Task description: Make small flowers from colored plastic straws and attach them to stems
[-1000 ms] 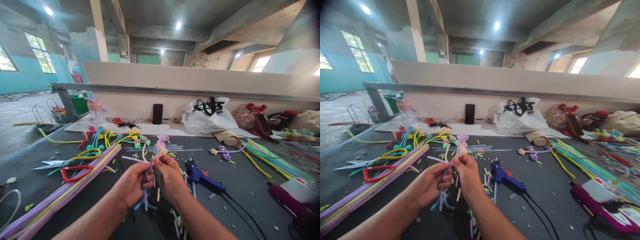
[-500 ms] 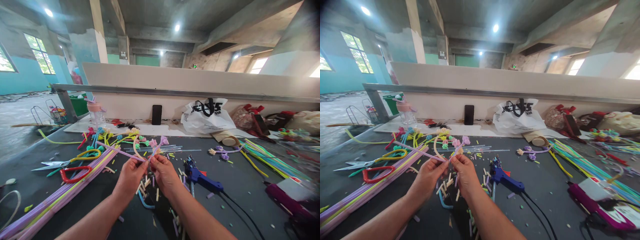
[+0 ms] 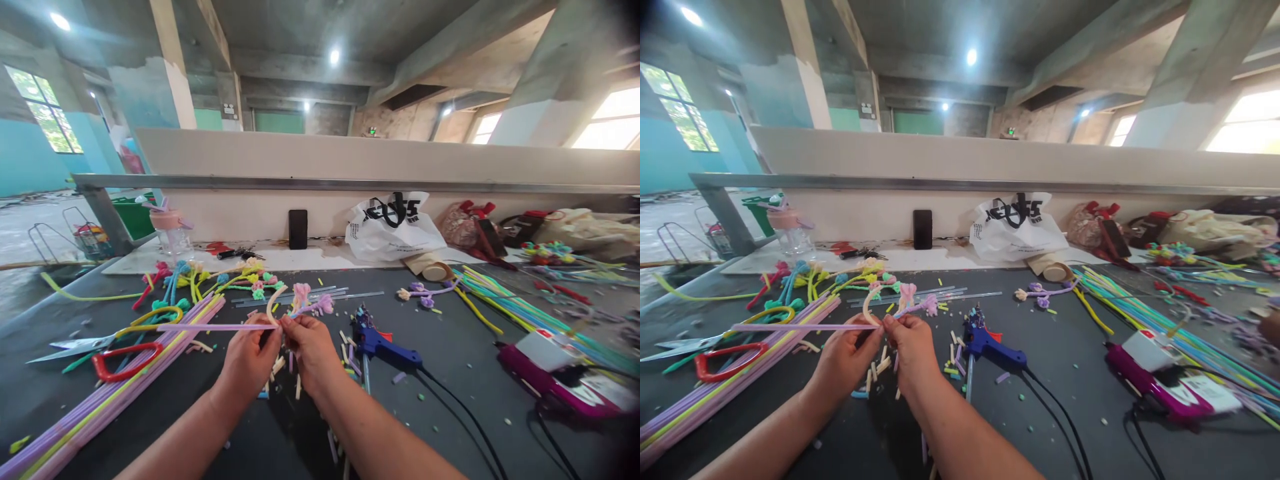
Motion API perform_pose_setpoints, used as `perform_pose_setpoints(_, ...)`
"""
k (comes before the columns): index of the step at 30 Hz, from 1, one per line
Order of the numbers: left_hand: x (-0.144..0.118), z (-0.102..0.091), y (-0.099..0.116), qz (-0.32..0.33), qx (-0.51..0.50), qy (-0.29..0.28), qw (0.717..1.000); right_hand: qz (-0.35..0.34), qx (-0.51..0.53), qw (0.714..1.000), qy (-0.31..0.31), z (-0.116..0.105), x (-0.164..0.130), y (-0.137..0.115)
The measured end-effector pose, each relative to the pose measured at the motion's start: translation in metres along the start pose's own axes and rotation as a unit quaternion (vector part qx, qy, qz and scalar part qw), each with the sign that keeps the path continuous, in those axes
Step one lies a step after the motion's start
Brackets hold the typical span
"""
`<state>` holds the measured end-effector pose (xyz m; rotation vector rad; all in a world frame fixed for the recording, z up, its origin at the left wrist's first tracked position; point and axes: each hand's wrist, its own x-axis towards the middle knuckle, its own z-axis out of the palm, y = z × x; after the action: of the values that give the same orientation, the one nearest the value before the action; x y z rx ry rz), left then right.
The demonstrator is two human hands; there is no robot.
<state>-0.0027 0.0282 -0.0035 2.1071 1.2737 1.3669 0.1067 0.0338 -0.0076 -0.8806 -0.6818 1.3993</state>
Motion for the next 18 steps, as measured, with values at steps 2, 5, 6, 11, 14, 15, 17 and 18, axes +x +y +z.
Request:
perform_pose_setpoints(2, 0.001, 0.002, 0.003, -0.043, -0.051, 0.011, 0.998, -0.009, 0.005, 1.0, 0.016, 0.001, -0.001, 0.0)
perform_pose_setpoints(5, 0.001, 0.004, 0.012, -0.193, -0.215, 0.014, 0.957, -0.007, 0.019, 1.0, 0.012, 0.003, -0.003, 0.001)
perform_pose_setpoints(6, 0.001, 0.004, 0.015, -0.253, -0.29, 0.008, 0.923, -0.004, 0.021, 1.0, 0.002, 0.003, -0.004, 0.0)
perform_pose_setpoints(11, 0.004, -0.002, 0.02, -0.428, -0.548, -0.065, 0.716, 0.007, -0.07, 0.996, -0.052, 0.001, -0.006, -0.005)
perform_pose_setpoints(14, 0.005, -0.004, 0.014, -0.428, -0.573, -0.086, 0.694, -0.049, -0.163, 0.984, -0.045, -0.001, -0.005, -0.009)
perform_pose_setpoints(15, 0.005, -0.004, 0.011, -0.414, -0.575, -0.08, 0.701, -0.087, -0.2, 0.975, -0.04, -0.001, -0.005, -0.011)
perform_pose_setpoints(17, 0.005, -0.004, 0.009, -0.379, -0.583, -0.079, 0.714, -0.189, -0.264, 0.945, -0.037, -0.001, -0.006, -0.015)
perform_pose_setpoints(18, 0.005, -0.004, 0.009, -0.359, -0.59, -0.084, 0.718, -0.234, -0.281, 0.93, -0.04, -0.001, -0.007, -0.017)
